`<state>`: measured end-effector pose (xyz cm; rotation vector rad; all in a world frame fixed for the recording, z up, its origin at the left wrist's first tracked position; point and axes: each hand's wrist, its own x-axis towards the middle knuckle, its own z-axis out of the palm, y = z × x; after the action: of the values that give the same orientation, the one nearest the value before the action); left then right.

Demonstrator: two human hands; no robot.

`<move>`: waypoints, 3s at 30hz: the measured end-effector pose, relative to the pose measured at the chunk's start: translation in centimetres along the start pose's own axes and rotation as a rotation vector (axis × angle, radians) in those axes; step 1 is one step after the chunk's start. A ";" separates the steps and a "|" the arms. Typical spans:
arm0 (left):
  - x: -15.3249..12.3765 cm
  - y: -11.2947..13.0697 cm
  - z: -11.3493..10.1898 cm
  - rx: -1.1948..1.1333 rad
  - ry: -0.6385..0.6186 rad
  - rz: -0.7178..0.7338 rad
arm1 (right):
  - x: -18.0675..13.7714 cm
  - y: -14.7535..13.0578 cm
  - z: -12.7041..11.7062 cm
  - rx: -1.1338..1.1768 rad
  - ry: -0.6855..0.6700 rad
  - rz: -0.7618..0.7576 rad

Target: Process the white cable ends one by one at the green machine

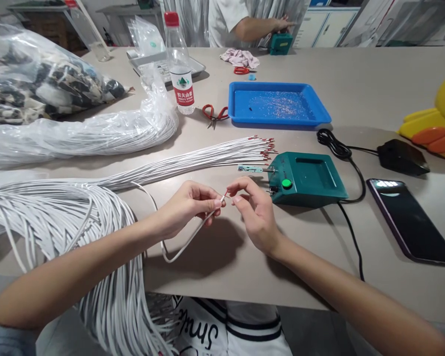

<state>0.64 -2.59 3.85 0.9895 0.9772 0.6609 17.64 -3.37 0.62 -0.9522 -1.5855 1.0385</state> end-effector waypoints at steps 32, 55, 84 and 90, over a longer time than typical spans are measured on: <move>0.1 0.1 -0.3 0.054 0.073 0.092 | -0.2 0.5 0.2 -0.222 0.114 -0.294; 0.1 -0.3 0.0 0.111 -0.081 0.041 | 0.9 0.6 -2.0 -0.904 -0.104 -0.639; 3.7 -0.8 -2.9 0.229 0.174 0.206 | 8.4 -0.9 -7.0 -1.267 -0.432 0.206; 4.0 -1.0 -3.3 0.343 0.200 0.275 | 10.2 -1.1 -7.4 -1.308 -0.548 0.291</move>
<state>-0.54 1.55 0.83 1.3969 1.1664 0.8505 22.52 7.04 5.87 -1.8853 -2.7146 0.3098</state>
